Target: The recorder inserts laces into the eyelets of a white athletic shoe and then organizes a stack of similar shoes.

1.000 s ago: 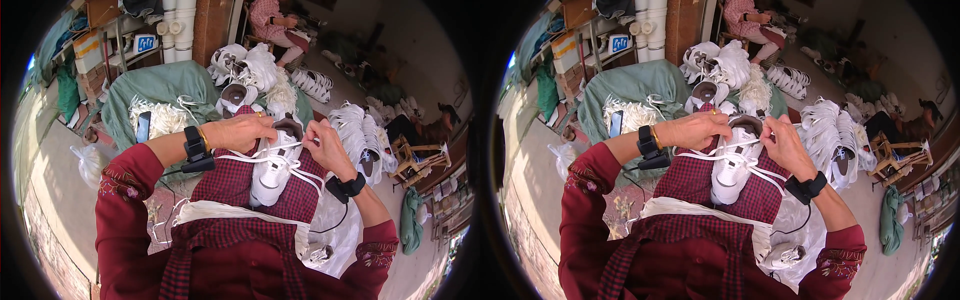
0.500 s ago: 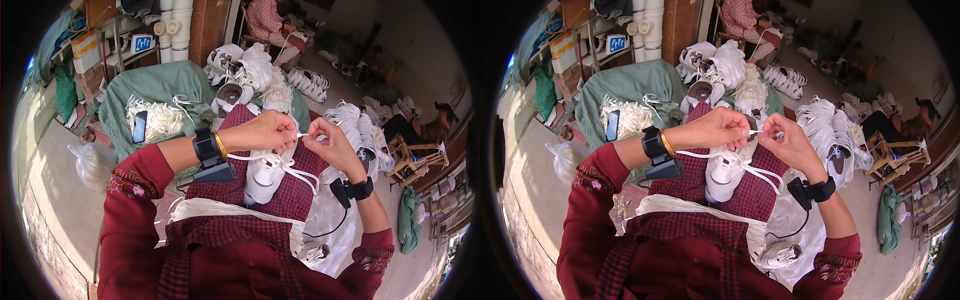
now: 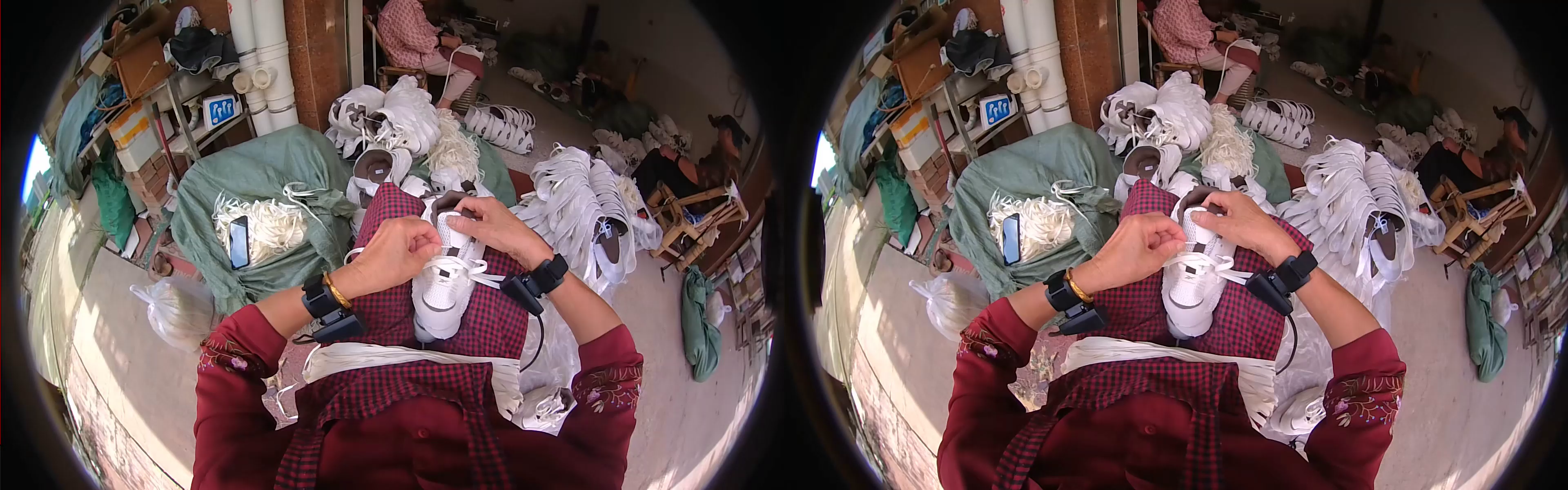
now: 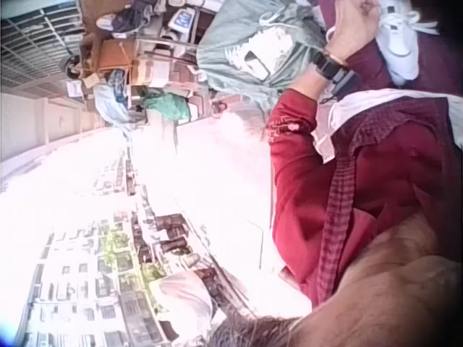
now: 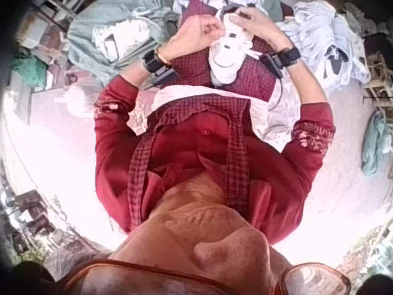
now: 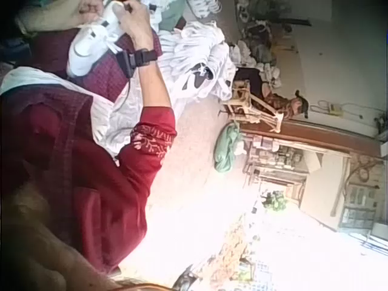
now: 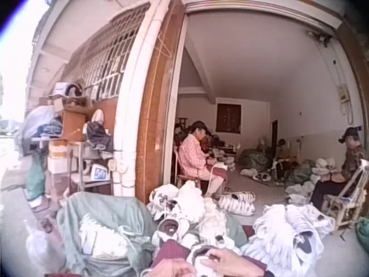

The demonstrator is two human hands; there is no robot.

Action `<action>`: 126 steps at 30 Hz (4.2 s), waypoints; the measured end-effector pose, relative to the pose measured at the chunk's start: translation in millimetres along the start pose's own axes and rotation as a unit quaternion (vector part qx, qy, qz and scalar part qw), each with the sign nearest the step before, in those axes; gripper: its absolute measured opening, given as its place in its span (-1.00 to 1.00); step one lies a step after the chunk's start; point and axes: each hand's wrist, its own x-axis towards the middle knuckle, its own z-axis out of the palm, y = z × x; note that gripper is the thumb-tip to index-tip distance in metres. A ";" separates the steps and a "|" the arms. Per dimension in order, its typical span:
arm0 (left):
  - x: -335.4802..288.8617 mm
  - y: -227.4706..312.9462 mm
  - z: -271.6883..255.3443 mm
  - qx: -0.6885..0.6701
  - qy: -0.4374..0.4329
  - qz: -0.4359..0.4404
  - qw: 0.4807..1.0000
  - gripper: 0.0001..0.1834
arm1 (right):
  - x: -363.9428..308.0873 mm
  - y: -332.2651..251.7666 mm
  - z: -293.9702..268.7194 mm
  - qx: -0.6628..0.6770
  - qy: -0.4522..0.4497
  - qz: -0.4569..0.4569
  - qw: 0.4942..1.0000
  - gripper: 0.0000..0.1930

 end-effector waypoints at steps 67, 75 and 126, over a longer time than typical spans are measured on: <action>70.8 -36.9 -15.4 -0.101 -0.241 0.042 0.964 -0.20 | -56.2 -30.7 34.9 -0.199 0.145 -0.167 0.955 -0.66; 62.9 -34.3 -19.4 0.011 -0.197 0.069 0.978 -0.39 | -85.1 -2.4 -43.3 -0.361 0.142 -0.148 0.910 -0.89; 34.5 5.8 30.8 0.292 -0.059 0.084 0.951 -0.96 | -81.9 -13.4 30.4 -0.071 0.208 -0.031 0.975 -0.68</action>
